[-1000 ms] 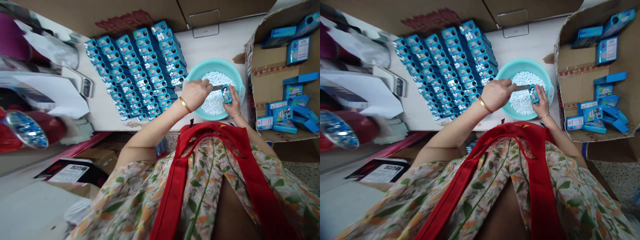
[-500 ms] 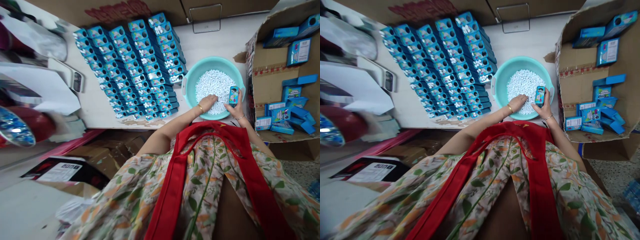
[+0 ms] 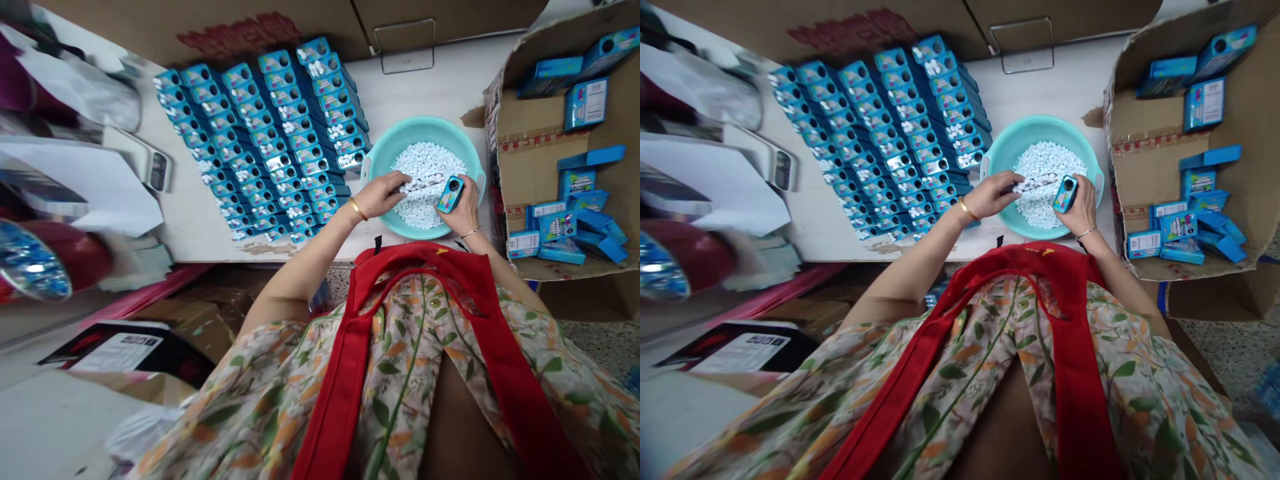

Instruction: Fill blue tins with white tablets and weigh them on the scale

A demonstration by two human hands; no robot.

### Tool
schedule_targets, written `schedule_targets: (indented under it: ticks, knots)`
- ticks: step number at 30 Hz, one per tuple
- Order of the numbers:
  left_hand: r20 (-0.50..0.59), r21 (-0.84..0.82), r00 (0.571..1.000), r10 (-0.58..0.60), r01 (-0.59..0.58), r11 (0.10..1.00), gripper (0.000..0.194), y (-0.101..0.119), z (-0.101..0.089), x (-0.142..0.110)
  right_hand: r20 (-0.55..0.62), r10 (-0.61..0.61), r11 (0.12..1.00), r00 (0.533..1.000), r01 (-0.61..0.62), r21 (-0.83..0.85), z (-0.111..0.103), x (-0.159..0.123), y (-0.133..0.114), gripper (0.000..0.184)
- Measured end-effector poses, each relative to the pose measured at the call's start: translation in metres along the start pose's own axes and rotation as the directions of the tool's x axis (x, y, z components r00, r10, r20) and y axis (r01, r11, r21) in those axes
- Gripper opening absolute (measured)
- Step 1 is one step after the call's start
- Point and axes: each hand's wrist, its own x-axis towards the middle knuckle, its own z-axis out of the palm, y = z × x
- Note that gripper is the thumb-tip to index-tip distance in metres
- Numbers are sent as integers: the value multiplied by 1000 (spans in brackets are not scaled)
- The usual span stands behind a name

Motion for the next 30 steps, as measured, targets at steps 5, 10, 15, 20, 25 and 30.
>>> schedule_targets:
  ticks: [5,10,15,20,25,30]
  knots:
    - [165,293,980,-113,61,954,35,58,-33,13,67,-12,998,998,17,-66,13,7,-10,71]
    - [147,554,944,-294,168,815,32,131,-39,28,39,-9,996,999,13,-88,23,6,-9,67]
    - [112,561,955,-274,167,811,31,145,-44,22,-11,-47,997,999,46,-65,26,4,2,78]
    - [-32,483,939,-342,314,817,34,53,-23,32,-8,-7,1000,1000,7,18,9,1,2,102]
    - [65,469,914,-401,327,820,44,-22,49,62,-6,38,984,999,-36,176,-14,-4,-6,115]
    - [193,359,947,-257,176,917,43,-13,104,60,-90,125,959,988,-98,266,-26,-13,1,111]
